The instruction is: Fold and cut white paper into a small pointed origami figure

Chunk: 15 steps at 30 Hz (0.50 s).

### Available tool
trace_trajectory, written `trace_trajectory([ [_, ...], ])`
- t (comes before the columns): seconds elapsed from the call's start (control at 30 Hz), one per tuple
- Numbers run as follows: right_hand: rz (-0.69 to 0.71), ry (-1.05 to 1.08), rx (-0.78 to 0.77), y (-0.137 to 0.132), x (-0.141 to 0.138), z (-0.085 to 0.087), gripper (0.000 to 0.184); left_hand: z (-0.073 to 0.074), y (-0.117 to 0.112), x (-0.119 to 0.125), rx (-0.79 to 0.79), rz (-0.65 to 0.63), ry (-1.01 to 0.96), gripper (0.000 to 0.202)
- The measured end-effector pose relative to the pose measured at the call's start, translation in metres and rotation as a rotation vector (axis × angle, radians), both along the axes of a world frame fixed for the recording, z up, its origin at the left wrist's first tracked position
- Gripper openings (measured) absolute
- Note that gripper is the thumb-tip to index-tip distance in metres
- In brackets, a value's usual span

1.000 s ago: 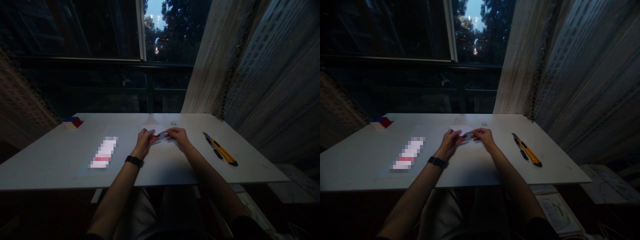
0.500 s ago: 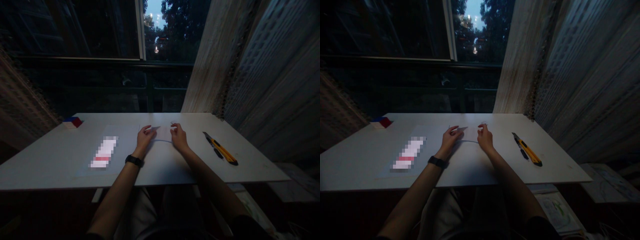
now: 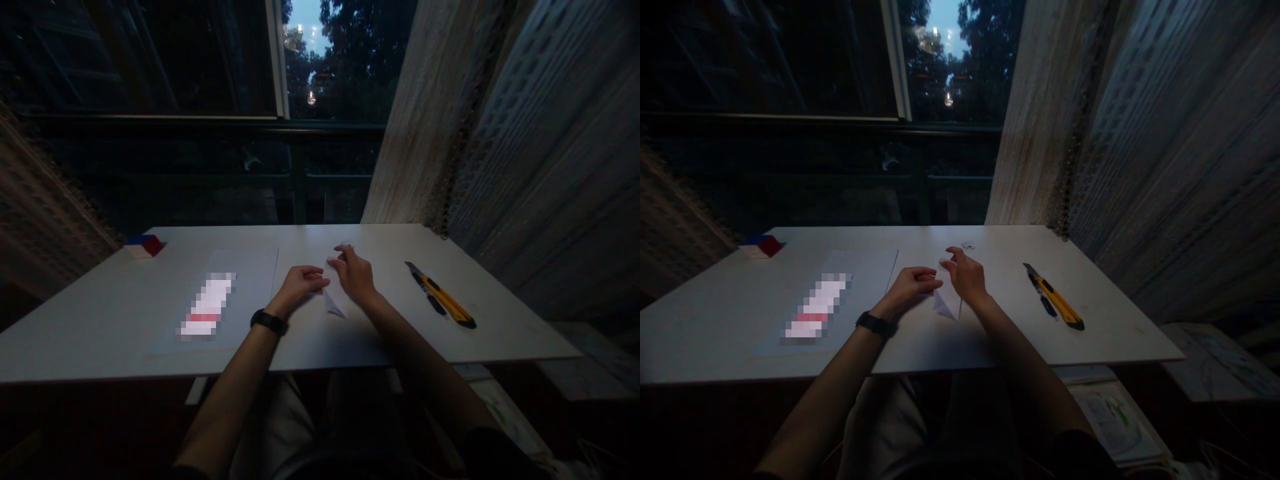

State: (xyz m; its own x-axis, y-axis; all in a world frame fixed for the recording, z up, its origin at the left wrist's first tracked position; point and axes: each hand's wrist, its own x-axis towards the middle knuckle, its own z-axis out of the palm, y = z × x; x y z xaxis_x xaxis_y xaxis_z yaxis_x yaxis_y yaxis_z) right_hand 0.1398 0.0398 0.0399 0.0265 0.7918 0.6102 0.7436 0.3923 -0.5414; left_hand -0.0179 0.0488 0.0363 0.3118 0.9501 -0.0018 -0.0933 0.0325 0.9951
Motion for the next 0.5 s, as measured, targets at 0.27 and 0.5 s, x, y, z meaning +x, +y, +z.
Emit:
trace_trajectory([
  [0.27, 0.168, 0.686, -0.332, 0.011, -0.001, -0.003, 0.059, 0.0, 0.005, -0.002, -0.083, 0.2, -0.144, 0.033],
  [0.5, 0.379, 0.867, -0.645, 0.013, 0.007, -0.003, 0.034, 0.006, 0.007, -0.004, 0.05, 0.304, -0.047, 0.036],
])
